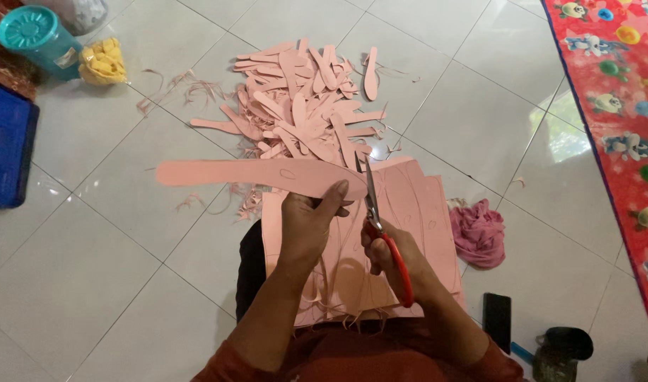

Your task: The person sits on the floor and uses red-handled scissors to cut elongated oval shapes from a sheet of pink foam. They follow pre-drawn outlines, rotate the material as needed, and accumulate a pile of finished cutouts and trimmings on the floor.

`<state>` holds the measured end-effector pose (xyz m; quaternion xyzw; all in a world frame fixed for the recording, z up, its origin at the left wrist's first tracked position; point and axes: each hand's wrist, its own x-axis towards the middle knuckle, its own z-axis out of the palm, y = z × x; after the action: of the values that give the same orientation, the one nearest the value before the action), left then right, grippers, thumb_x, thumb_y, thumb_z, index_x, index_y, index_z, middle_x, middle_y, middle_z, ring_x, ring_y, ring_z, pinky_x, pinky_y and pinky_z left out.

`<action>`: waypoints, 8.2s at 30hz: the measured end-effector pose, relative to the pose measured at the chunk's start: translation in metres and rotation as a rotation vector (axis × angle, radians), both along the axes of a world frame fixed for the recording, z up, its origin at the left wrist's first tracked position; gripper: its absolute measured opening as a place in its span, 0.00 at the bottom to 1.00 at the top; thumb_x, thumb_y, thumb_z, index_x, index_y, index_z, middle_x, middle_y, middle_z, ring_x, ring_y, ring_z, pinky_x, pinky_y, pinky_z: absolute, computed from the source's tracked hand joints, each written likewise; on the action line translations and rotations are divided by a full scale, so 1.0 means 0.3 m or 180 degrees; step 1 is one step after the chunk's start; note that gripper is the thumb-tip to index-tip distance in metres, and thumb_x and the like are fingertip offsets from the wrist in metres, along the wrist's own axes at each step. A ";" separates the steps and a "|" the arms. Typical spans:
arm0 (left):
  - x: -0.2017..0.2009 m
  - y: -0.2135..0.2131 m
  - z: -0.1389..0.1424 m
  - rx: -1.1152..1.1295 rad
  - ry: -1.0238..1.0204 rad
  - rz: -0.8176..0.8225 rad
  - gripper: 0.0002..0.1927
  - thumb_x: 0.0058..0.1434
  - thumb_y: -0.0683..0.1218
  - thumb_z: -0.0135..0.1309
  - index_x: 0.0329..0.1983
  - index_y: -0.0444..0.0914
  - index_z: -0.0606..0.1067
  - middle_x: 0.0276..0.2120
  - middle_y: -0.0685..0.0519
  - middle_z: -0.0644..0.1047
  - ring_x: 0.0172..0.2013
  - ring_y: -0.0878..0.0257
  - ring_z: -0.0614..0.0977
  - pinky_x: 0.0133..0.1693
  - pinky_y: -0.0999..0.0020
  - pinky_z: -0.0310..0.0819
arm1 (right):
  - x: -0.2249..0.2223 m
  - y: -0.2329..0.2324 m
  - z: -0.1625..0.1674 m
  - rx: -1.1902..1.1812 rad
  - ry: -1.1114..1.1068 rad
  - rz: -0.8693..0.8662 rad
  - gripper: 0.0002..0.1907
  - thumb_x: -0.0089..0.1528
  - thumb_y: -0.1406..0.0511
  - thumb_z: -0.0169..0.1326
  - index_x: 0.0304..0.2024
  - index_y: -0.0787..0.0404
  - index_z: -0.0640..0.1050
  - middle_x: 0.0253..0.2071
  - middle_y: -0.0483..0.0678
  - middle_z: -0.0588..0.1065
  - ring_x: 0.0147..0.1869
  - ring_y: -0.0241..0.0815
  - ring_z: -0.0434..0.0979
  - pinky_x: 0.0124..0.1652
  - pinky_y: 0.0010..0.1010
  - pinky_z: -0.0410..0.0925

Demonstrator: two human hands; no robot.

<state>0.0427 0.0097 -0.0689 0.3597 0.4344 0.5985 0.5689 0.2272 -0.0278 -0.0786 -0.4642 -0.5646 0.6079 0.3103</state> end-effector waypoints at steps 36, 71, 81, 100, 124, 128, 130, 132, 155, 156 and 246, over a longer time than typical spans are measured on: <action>-0.008 -0.016 0.058 -0.0112 0.0718 -0.0311 0.13 0.65 0.44 0.59 0.47 0.33 0.72 0.39 0.51 0.82 0.39 0.69 0.83 0.42 0.72 0.79 | 0.045 -0.018 -0.002 -0.0194 -0.0722 -0.0069 0.33 0.59 0.38 0.49 0.36 0.61 0.72 0.22 0.42 0.66 0.23 0.33 0.66 0.22 0.28 0.66; -0.044 0.010 0.026 -0.0228 0.0936 -0.1242 0.21 0.63 0.49 0.60 0.52 0.31 0.71 0.42 0.49 0.82 0.43 0.65 0.84 0.46 0.69 0.79 | 0.042 -0.008 -0.013 -0.0008 -0.0534 -0.0077 0.29 0.64 0.43 0.49 0.41 0.63 0.73 0.24 0.43 0.66 0.23 0.32 0.66 0.23 0.26 0.66; -0.052 0.024 -0.017 -0.0408 0.0868 -0.1227 0.21 0.62 0.49 0.61 0.52 0.32 0.70 0.41 0.50 0.81 0.42 0.66 0.83 0.45 0.69 0.79 | 0.031 -0.006 -0.024 -0.0106 -0.0713 -0.0090 0.36 0.60 0.35 0.46 0.39 0.62 0.73 0.22 0.41 0.66 0.21 0.32 0.66 0.21 0.26 0.66; -0.043 0.206 0.043 -0.0240 0.2128 -0.1007 0.32 0.63 0.56 0.57 0.65 0.37 0.64 0.39 0.50 0.81 0.38 0.59 0.83 0.41 0.63 0.79 | 0.053 0.027 -0.109 -0.0686 0.0003 -0.0967 0.26 0.67 0.48 0.45 0.32 0.65 0.73 0.19 0.43 0.65 0.15 0.33 0.60 0.16 0.26 0.57; 0.043 -0.096 -0.060 -0.1220 0.2598 -0.1078 0.28 0.73 0.54 0.46 0.74 0.45 0.59 0.48 0.47 0.80 0.45 0.57 0.84 0.48 0.64 0.79 | 0.114 0.032 -0.176 -0.0473 -0.0258 -0.1133 0.20 0.67 0.52 0.50 0.40 0.64 0.78 0.24 0.41 0.68 0.20 0.31 0.61 0.20 0.24 0.58; 0.011 -0.067 -0.046 -0.0218 0.1100 -0.0452 0.22 0.75 0.49 0.47 0.69 0.36 0.67 0.47 0.49 0.80 0.47 0.65 0.81 0.48 0.68 0.77 | 0.091 0.015 -0.145 -0.0148 -0.0184 -0.0679 0.19 0.68 0.53 0.45 0.47 0.62 0.76 0.28 0.41 0.70 0.26 0.31 0.65 0.26 0.24 0.62; 0.008 -0.062 -0.046 0.0049 0.0545 -0.0455 0.23 0.72 0.46 0.48 0.69 0.36 0.66 0.45 0.51 0.79 0.45 0.68 0.80 0.47 0.69 0.76 | 0.066 0.011 -0.132 -0.0037 -0.0229 -0.0412 0.19 0.69 0.55 0.45 0.50 0.62 0.75 0.29 0.41 0.69 0.29 0.30 0.65 0.30 0.24 0.63; 0.008 -0.065 -0.049 0.0032 0.0329 -0.0436 0.28 0.66 0.45 0.50 0.69 0.40 0.60 0.42 0.55 0.78 0.42 0.71 0.79 0.42 0.70 0.76 | 0.048 0.004 -0.123 -0.0165 -0.0268 -0.0273 0.17 0.69 0.57 0.47 0.50 0.64 0.75 0.29 0.42 0.65 0.31 0.32 0.62 0.31 0.27 0.61; 0.015 -0.088 0.009 0.0131 0.0252 -0.0504 0.30 0.67 0.40 0.56 0.71 0.36 0.62 0.39 0.52 0.74 0.38 0.71 0.79 0.34 0.77 0.80 | 0.020 -0.039 -0.097 -0.0728 -0.0320 -0.0012 0.29 0.62 0.57 0.53 0.64 0.60 0.72 0.53 0.50 0.80 0.52 0.41 0.79 0.49 0.32 0.71; 0.015 -0.086 0.011 0.0050 0.0301 -0.0504 0.31 0.66 0.40 0.56 0.71 0.36 0.62 0.38 0.52 0.74 0.36 0.71 0.79 0.33 0.77 0.80 | 0.020 -0.034 -0.107 -0.0800 -0.0397 -0.0076 0.28 0.62 0.57 0.53 0.63 0.61 0.75 0.50 0.51 0.81 0.49 0.42 0.80 0.47 0.33 0.72; 0.015 0.110 0.060 0.0180 0.0530 -0.0338 0.14 0.64 0.45 0.61 0.48 0.33 0.76 0.31 0.57 0.76 0.25 0.74 0.75 0.24 0.77 0.72 | 0.015 0.148 0.012 0.0209 -0.0781 -0.0347 0.18 0.64 0.66 0.45 0.55 0.61 0.76 0.30 0.50 0.72 0.32 0.40 0.67 0.34 0.34 0.66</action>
<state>0.0471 0.0428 -0.0508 0.4466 0.4435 0.5475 0.5514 0.2316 0.0165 -0.0751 -0.5546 -0.5918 0.5100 0.2865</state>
